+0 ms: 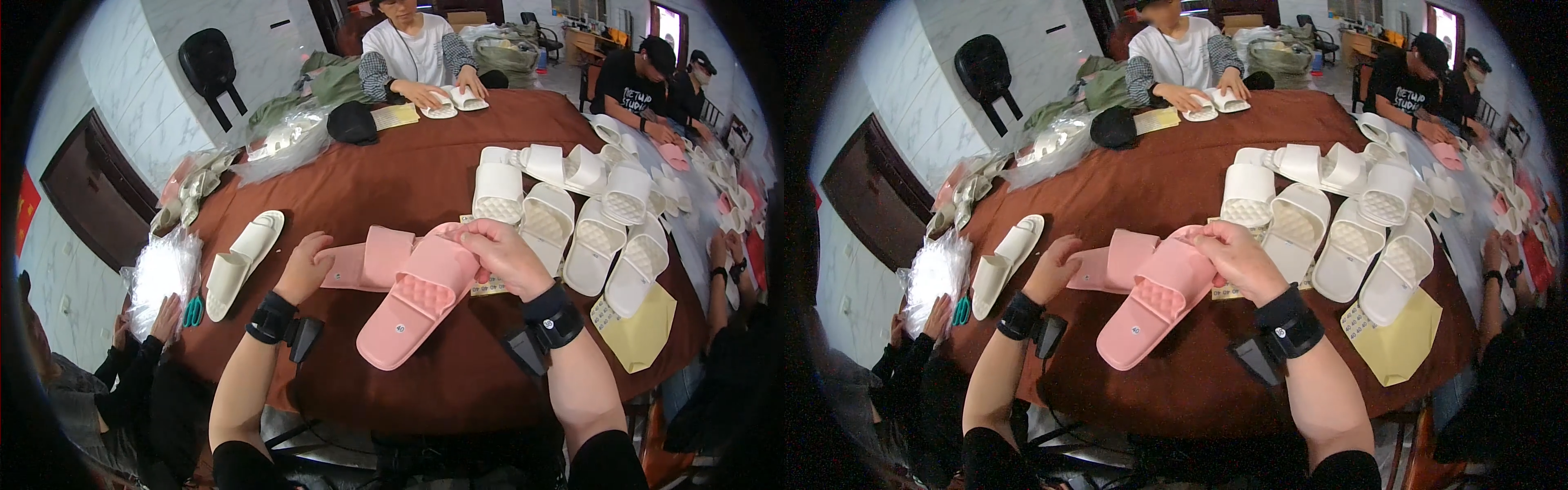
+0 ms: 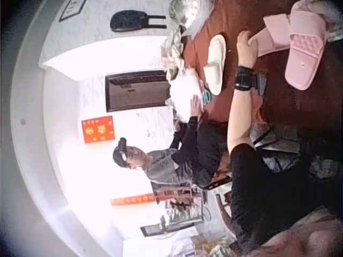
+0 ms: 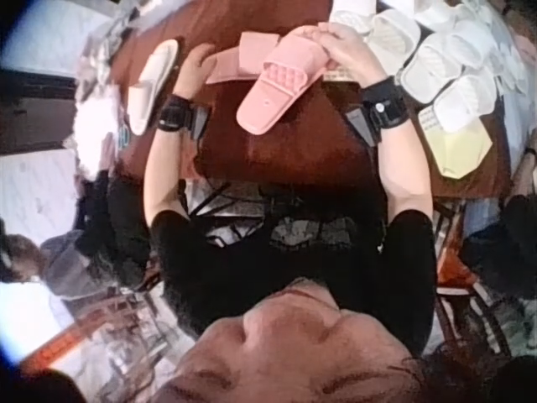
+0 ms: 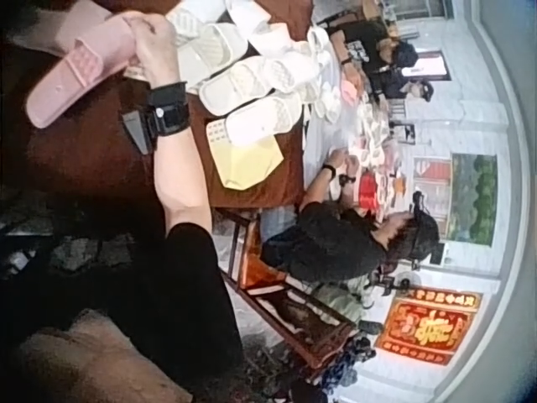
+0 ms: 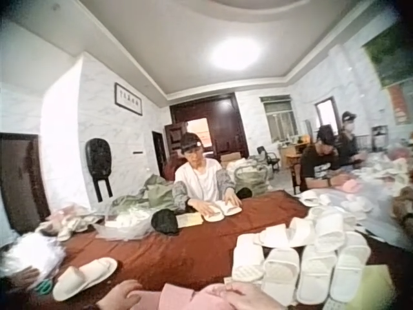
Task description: Inspecting and organizing slippers at a work table in a shoe manufacturing facility.
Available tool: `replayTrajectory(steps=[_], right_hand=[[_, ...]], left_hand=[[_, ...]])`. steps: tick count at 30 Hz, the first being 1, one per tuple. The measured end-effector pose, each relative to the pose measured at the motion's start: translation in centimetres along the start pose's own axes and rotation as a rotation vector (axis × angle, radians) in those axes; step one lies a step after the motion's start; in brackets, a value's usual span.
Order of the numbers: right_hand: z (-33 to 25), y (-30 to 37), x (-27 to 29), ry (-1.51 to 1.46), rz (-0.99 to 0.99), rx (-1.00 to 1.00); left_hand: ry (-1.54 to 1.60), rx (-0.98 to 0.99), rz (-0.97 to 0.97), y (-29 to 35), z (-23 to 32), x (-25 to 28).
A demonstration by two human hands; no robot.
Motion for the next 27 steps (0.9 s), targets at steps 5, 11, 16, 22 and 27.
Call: replayTrajectory(steps=[5,11,16,22,27], right_hand=[[0.3,0.1,0.1,0.020,0.008,0.007],[0.6,0.0,0.6,0.072,-0.005,0.060],[-0.2,0.2,1.0,0.152,0.071,0.039],[0.4,-0.2,1.4,0.338,0.183,0.193],[1.1,-0.6,1.3,0.464,0.231,0.199]], left_hand=[[0.096,0.240,-0.247,0.2,-0.1,-0.4],[-0.205,-0.077,-0.148,2.2,1.3,0.2],[-0.223,0.023,-0.125,6.2,6.5,0.6],[-0.092,0.168,-0.056,11.6,11.4,0.1],[-0.042,0.190,-0.063,14.4,14.4,-0.7]])
Point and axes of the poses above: each hand's wrist, its own y-axis away from the middle knuckle, its own x-axis out of the back of the hand, z = x × y, the point moved 2 cm from there along -y, towards the middle knuckle, and after that the axes turned 3 degrees about -z, right-handed, at the moved point
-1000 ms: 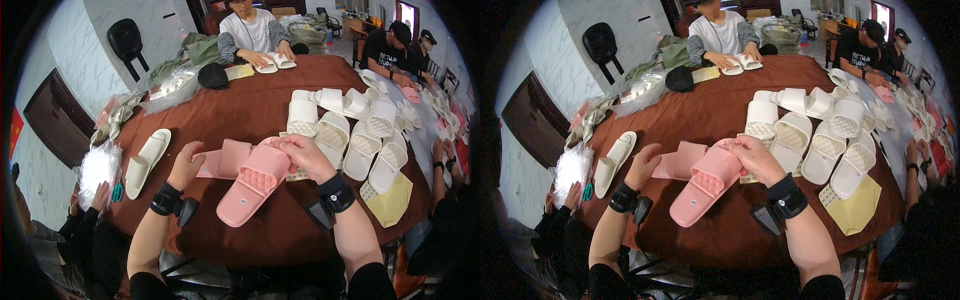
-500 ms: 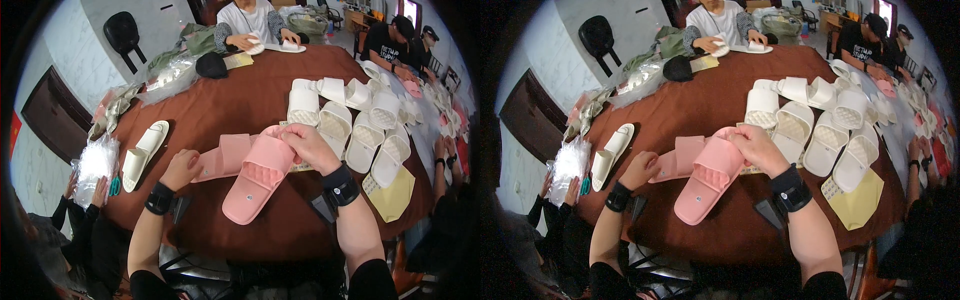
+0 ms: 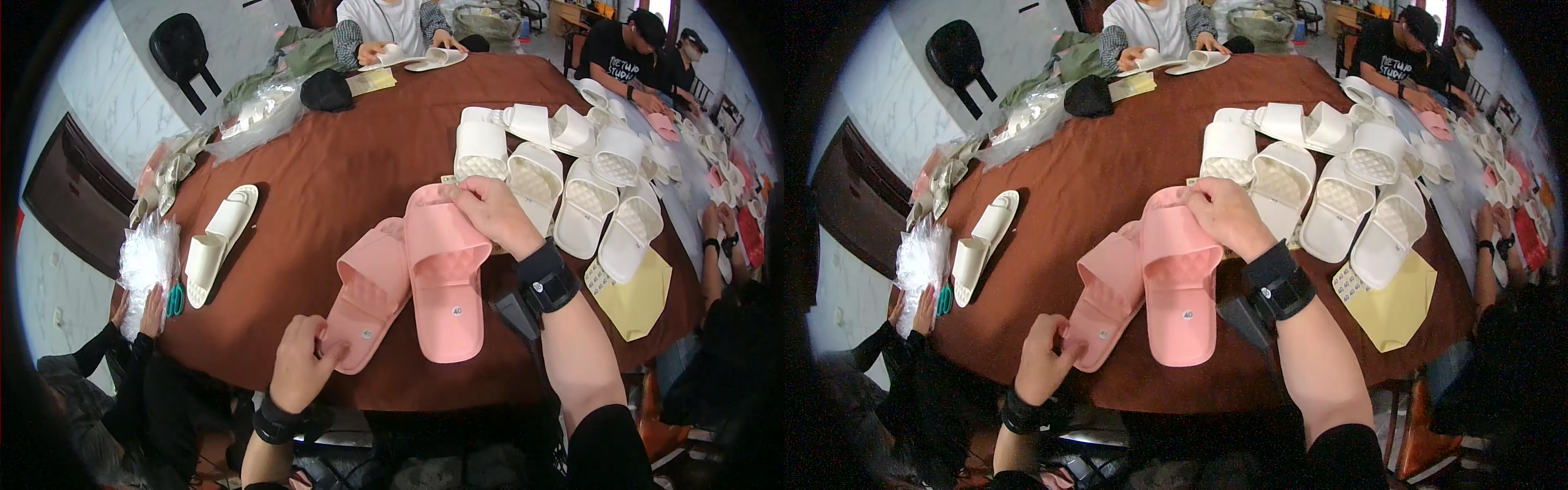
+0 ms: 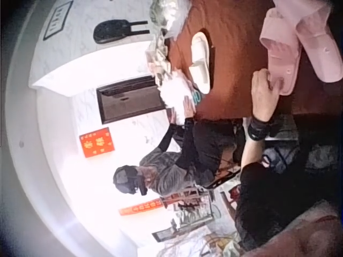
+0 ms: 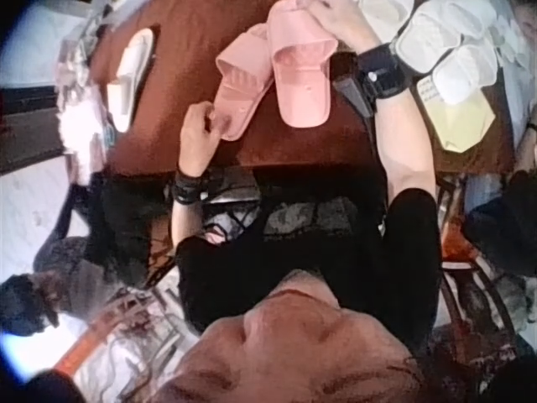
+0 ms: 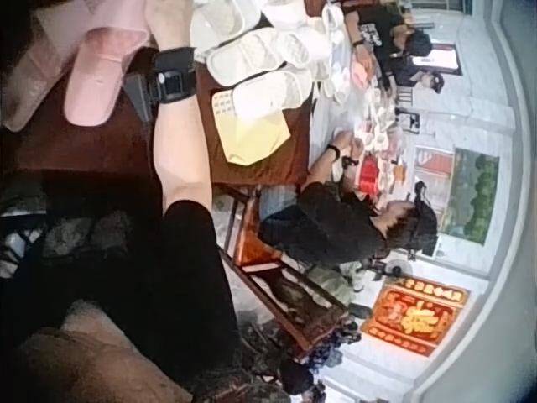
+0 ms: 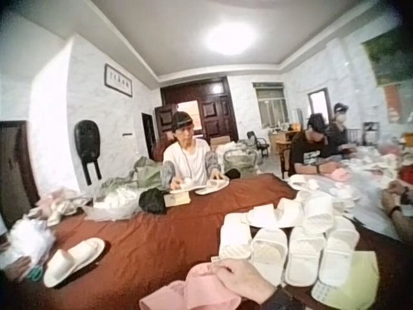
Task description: Inspecting and organizing slippers at a work table in a shoe manufacturing facility.
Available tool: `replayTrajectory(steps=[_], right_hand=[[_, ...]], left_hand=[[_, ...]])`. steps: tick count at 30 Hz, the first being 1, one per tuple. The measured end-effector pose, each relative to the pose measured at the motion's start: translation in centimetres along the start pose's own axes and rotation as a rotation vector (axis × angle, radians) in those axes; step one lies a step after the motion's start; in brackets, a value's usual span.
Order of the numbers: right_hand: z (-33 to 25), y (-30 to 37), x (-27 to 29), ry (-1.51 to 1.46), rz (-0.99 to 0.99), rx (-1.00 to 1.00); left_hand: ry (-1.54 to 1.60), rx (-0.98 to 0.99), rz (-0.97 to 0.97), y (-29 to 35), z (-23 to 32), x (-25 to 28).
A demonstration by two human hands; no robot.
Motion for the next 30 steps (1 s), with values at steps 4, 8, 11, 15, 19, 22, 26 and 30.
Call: replayTrajectory(steps=[4,8,11,15,19,22,26,30], right_hand=[[1.7,-0.5,0.2,0.031,0.024,0.032],[1.2,-0.9,0.5,0.115,0.035,0.127],[-1.2,0.1,1.0,0.128,0.052,0.175],[-5.4,2.5,1.5,0.006,-0.005,0.186],[-7.5,5.8,-0.8,-0.098,-0.231,0.314],[-7.7,10.5,-2.8,-0.018,-0.485,0.396],[-4.2,13.8,-4.4,0.081,-0.414,0.379],[-4.6,14.7,-4.6,0.127,-0.344,0.430]], left_hand=[[0.107,-0.013,0.019,1.9,2.0,-1.7],[0.148,-0.066,0.036,3.2,4.1,-3.4],[0.177,-0.124,0.079,3.5,4.7,-4.2],[0.227,-0.252,0.156,2.4,4.8,-5.5],[0.187,-0.283,0.237,2.4,4.5,-5.5],[0.165,-0.274,0.265,2.8,4.5,-5.7],[0.120,-0.265,0.313,3.0,4.9,-5.9],[0.133,-0.247,0.323,3.2,4.3,-6.1]])
Point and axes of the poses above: each hand's wrist, its own y-axis away from the middle knuckle, its own x-axis out of the back of the hand, z = x × y, the point moved 2 cm from there along -y, towards the middle knuckle, and after that the axes turned 3 degrees about -z, right-handed, at the moved point
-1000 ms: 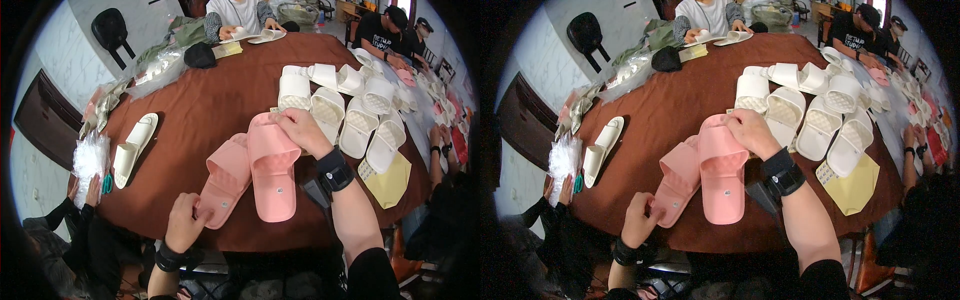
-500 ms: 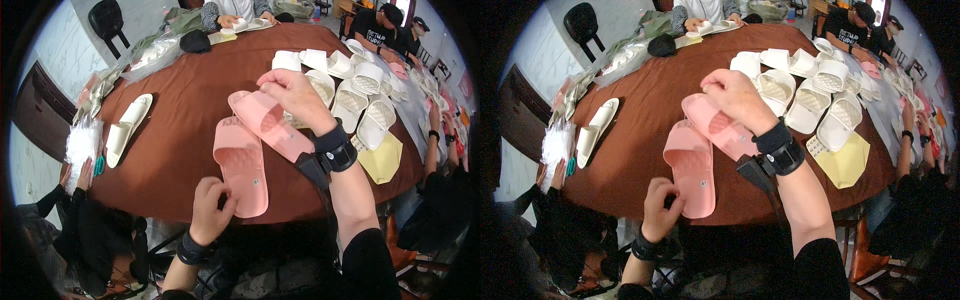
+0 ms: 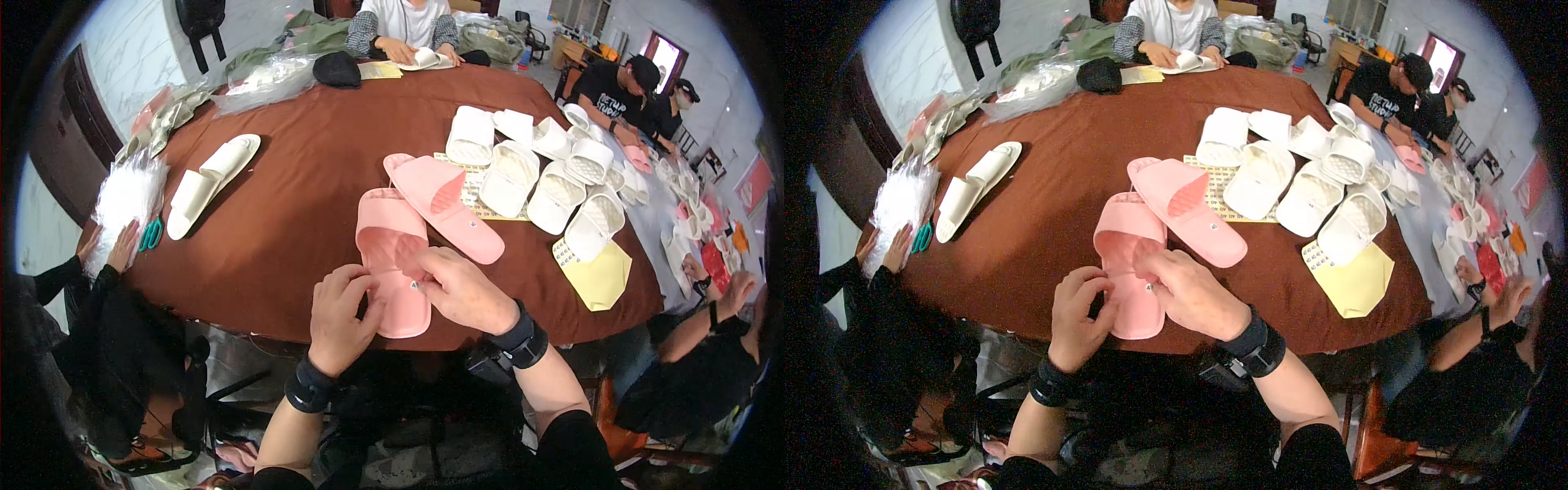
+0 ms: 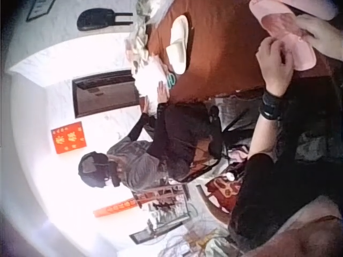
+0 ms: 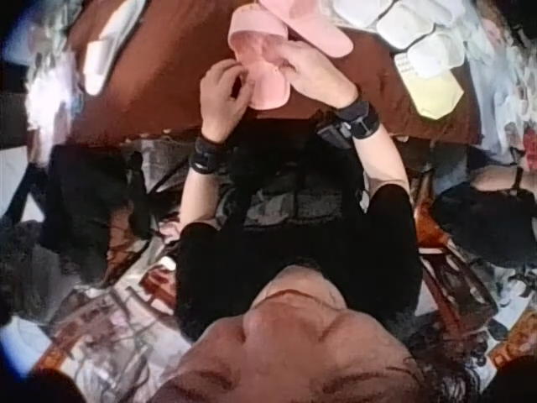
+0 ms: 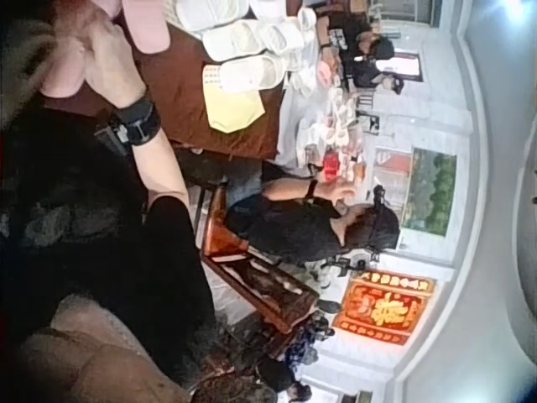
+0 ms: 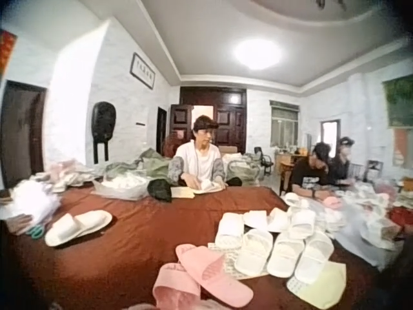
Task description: Inspecting and organizing slippers at a work table in a shoe manufacturing facility.
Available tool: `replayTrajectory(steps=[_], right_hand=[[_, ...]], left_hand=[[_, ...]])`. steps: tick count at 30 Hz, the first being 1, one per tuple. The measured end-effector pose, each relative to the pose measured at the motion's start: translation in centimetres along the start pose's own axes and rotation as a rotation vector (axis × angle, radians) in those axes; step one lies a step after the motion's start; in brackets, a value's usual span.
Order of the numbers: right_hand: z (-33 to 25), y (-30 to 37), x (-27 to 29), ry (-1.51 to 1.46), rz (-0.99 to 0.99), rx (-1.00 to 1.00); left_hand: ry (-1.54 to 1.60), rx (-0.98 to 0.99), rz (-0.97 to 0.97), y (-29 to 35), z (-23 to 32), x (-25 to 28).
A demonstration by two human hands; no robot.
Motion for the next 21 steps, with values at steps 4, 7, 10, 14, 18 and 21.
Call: replayTrajectory(steps=[4,7,10,14,18,21], right_hand=[[0.8,-0.1,-0.2,0.006,-0.021,0.026],[1.1,-0.1,-0.3,0.004,-0.049,0.006],[1.1,-0.2,-0.4,0.007,-0.051,0.004],[1.2,-0.2,-0.7,-0.076,-0.036,-0.014],[1.5,-0.3,-0.8,-0.120,-0.020,-0.014],[1.8,-0.4,-1.1,-0.119,-0.014,-0.008]], left_hand=[[0.022,-0.014,0.017,-0.1,0.2,0.1],[0.024,-0.008,0.017,-0.1,0.2,0.0],[0.026,-0.003,0.004,-0.1,0.2,0.1],[0.030,0.001,0.000,-0.2,0.3,0.2],[0.015,0.000,-0.003,-0.2,0.3,0.1],[0.022,0.003,0.007,-0.3,0.3,0.1]])
Point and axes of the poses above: each hand's wrist, its own y-axis away from the middle knuckle, its own x-axis out of the back of the hand, z = x × y, the point moved 2 cm from there along -y, towards the middle knuckle, and after that the axes turned 3 degrees about -z, right-handed, at the moved point
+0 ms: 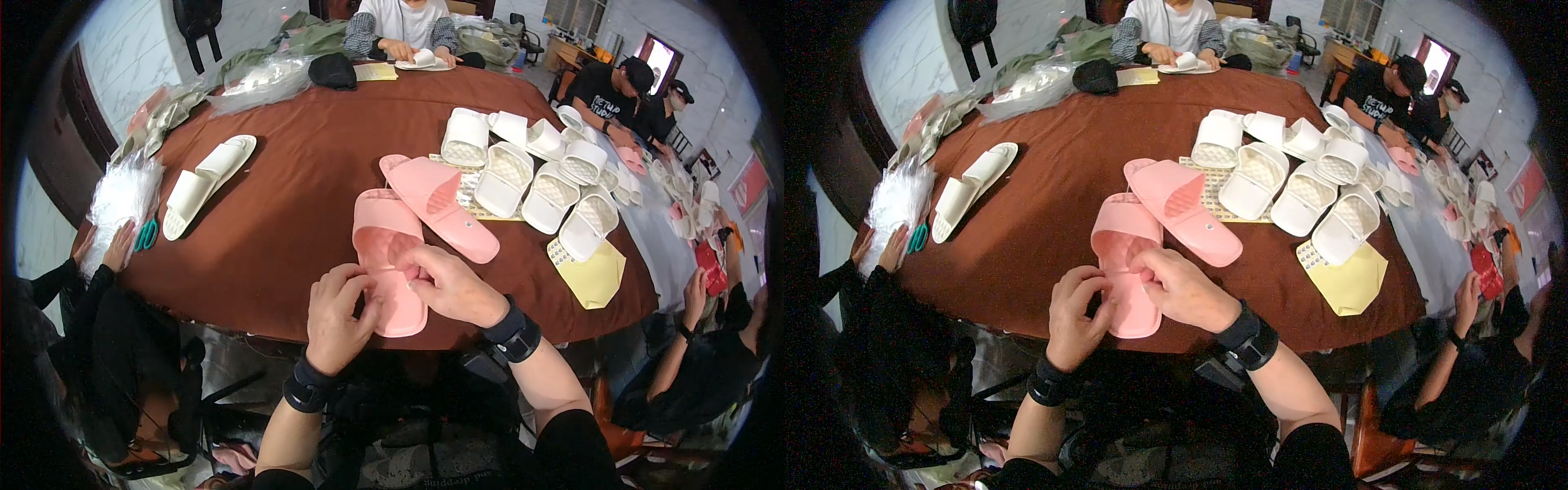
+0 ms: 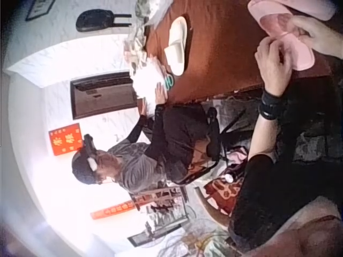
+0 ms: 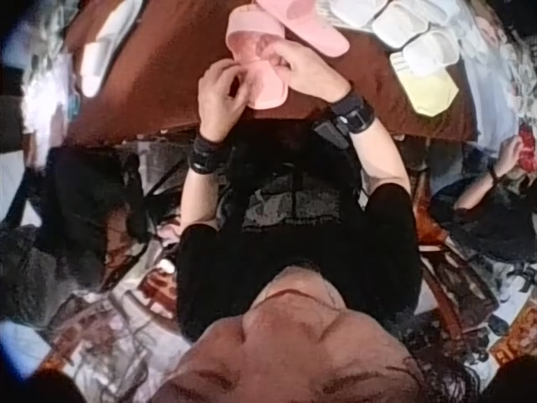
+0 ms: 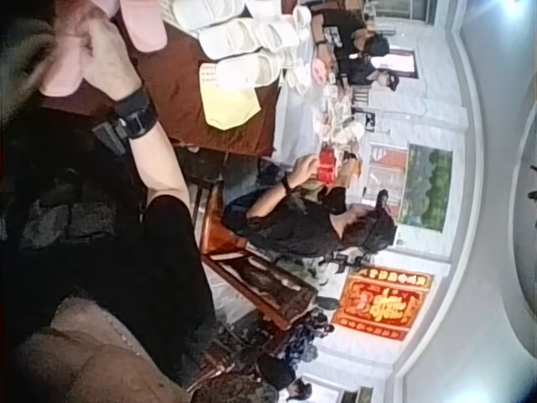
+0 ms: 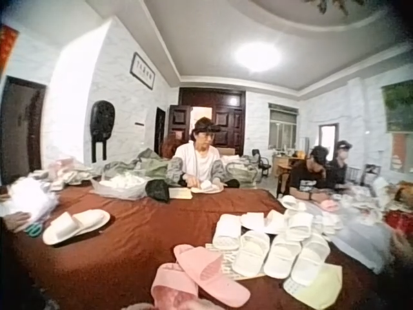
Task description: Inspecting and organizing slippers at a work table in a shoe manufacturing facility.
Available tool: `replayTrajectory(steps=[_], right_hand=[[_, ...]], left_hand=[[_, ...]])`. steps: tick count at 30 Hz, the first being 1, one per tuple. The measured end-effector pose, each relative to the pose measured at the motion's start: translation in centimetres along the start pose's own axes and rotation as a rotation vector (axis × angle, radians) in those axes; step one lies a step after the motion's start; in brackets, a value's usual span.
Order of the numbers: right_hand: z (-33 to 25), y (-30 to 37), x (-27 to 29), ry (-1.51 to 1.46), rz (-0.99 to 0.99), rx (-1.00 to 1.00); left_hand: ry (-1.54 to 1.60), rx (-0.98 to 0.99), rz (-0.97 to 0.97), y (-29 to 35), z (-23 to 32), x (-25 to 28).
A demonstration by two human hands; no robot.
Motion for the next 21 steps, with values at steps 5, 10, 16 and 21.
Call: replayTrajectory(steps=[5,10,16,21], right_hand=[[0.0,-0.1,0.0,0.062,-0.003,0.000],[0.3,0.0,-0.4,0.129,0.020,0.065],[-0.5,0.1,-0.3,0.129,0.008,0.063],[-0.6,0.2,0.5,-0.061,-0.047,-0.054]], left_hand=[[-0.004,-0.011,0.018,-0.1,0.0,0.0],[-0.006,-0.005,0.014,-0.1,0.1,0.0],[-0.014,-0.010,0.014,0.1,-0.1,-0.1],[-0.035,0.001,0.003,-0.1,0.1,0.0]])
Point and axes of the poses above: each hand's wrist, its own y-axis away from the middle knuckle, its own x-axis out of the back of the hand, z = x × y, the point moved 2 cm from there along -y, towards the middle knuckle, and after that the axes turned 3 degrees about -z, right-handed, at the moved point
